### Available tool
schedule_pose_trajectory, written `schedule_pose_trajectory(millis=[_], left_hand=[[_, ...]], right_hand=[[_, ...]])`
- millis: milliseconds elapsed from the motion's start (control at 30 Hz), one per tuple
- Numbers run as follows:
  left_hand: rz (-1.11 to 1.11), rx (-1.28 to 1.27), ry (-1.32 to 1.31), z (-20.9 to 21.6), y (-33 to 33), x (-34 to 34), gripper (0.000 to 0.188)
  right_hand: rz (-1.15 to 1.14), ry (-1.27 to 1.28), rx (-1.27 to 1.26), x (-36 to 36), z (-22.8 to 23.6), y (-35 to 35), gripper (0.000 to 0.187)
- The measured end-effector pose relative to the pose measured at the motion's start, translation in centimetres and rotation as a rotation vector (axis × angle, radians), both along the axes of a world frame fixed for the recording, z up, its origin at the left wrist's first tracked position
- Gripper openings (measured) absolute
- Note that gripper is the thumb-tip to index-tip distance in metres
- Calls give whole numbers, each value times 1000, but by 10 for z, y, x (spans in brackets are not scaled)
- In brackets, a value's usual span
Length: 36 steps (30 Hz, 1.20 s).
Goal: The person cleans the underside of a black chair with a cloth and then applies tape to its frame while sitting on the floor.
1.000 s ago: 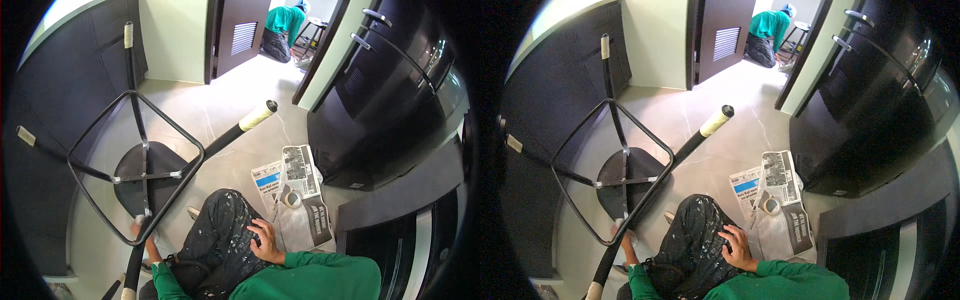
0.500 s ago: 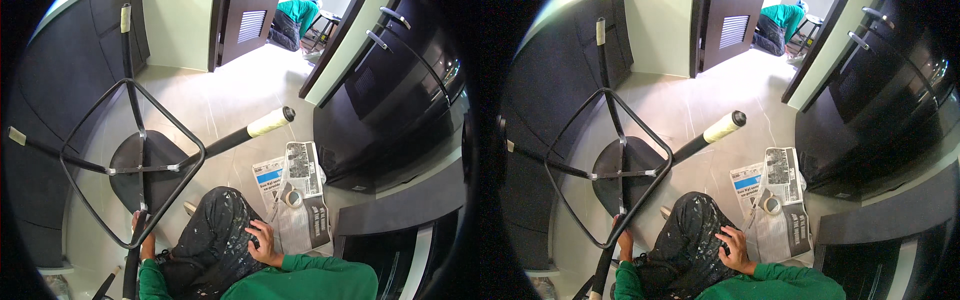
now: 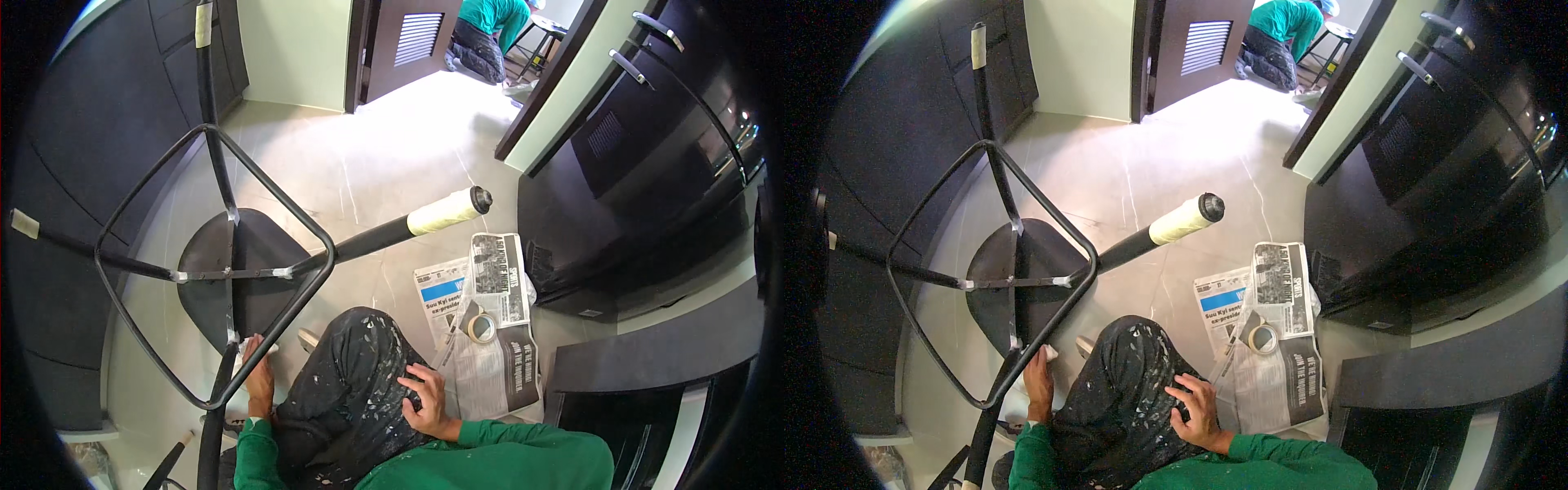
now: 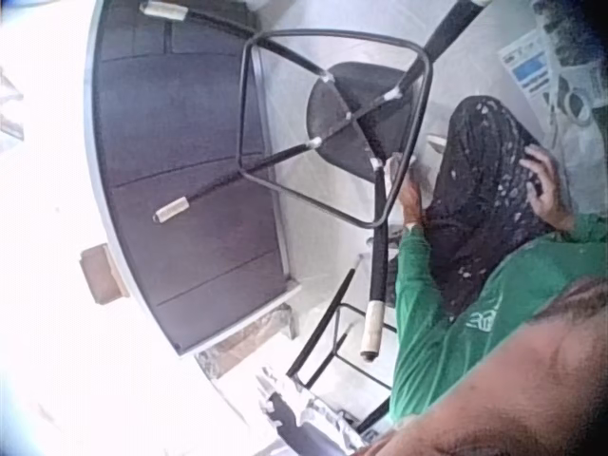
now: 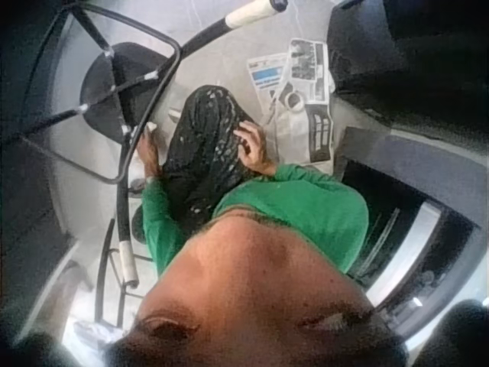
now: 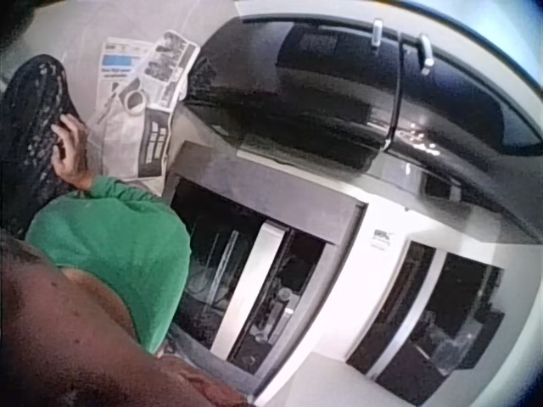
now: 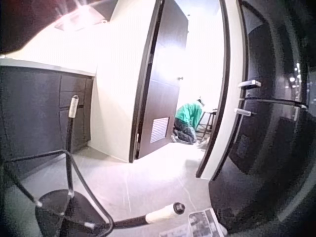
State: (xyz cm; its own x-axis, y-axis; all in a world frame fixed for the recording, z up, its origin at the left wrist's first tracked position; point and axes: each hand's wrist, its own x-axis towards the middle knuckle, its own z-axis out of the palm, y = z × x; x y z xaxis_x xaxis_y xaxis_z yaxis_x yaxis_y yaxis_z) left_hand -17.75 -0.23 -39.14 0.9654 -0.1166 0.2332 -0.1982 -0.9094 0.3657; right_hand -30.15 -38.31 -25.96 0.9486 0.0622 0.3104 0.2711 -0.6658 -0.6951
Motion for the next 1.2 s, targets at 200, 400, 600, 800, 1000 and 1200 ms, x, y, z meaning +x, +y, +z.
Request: schedule_pose_trajectory(millis=[200, 400, 600, 800, 1000, 1200], left_hand=[[-42, -137, -194, 27, -52, 46, 43], [53, 3, -70, -6, -46, 55, 54], [-53, 47, 18, -16, -6, 24, 52], [-71, 214, 132, -14, 55, -18, 61], [20, -27, 293, -40, 137, -56, 63], [569, -471, 152, -37, 129, -40, 41]], right_hand=[[-12, -3, -2, -1, -6, -3, 45], [-28, 2, -11, -1, -2, -1, 46], [-26, 8, 2, 0, -2, -1, 46], [14, 21, -3, 0, -5, 0, 44], [6, -1, 18, 2, -3, -1, 41], [12, 0, 2, 4, -4, -2, 40]])
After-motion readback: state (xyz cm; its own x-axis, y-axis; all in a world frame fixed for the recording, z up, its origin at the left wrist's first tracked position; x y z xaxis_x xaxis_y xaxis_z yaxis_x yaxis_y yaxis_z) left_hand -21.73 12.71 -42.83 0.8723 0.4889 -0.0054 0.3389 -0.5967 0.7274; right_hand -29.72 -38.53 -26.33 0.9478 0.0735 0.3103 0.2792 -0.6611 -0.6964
